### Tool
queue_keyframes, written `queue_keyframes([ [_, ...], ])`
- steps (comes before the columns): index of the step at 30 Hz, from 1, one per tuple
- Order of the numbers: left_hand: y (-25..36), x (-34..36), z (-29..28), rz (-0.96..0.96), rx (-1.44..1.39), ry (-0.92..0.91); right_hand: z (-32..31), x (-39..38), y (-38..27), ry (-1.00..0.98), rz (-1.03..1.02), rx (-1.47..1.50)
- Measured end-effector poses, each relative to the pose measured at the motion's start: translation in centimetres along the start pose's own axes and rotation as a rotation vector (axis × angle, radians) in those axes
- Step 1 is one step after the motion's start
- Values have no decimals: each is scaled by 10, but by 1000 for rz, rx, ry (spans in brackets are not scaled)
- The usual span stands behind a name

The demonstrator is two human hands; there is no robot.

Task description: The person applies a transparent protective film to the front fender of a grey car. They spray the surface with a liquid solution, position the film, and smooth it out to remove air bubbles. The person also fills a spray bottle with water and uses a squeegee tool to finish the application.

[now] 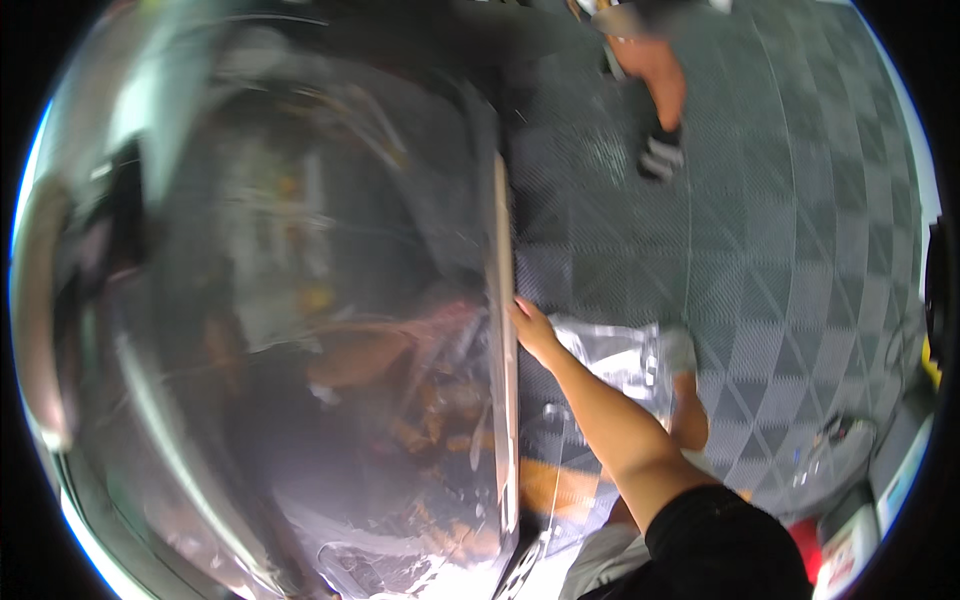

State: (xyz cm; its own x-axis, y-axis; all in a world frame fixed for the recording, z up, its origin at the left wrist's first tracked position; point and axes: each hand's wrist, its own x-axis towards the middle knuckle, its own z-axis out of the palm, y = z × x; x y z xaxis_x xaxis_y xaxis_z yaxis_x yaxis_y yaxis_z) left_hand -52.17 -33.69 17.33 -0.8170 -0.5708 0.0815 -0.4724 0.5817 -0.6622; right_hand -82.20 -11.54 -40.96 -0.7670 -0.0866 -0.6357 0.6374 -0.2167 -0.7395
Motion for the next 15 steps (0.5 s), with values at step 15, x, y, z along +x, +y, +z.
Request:
queue_keyframes([
  [15,-1,-2,19,-178,-487,230,-21,-211,-278,-218,-563,-386],
])
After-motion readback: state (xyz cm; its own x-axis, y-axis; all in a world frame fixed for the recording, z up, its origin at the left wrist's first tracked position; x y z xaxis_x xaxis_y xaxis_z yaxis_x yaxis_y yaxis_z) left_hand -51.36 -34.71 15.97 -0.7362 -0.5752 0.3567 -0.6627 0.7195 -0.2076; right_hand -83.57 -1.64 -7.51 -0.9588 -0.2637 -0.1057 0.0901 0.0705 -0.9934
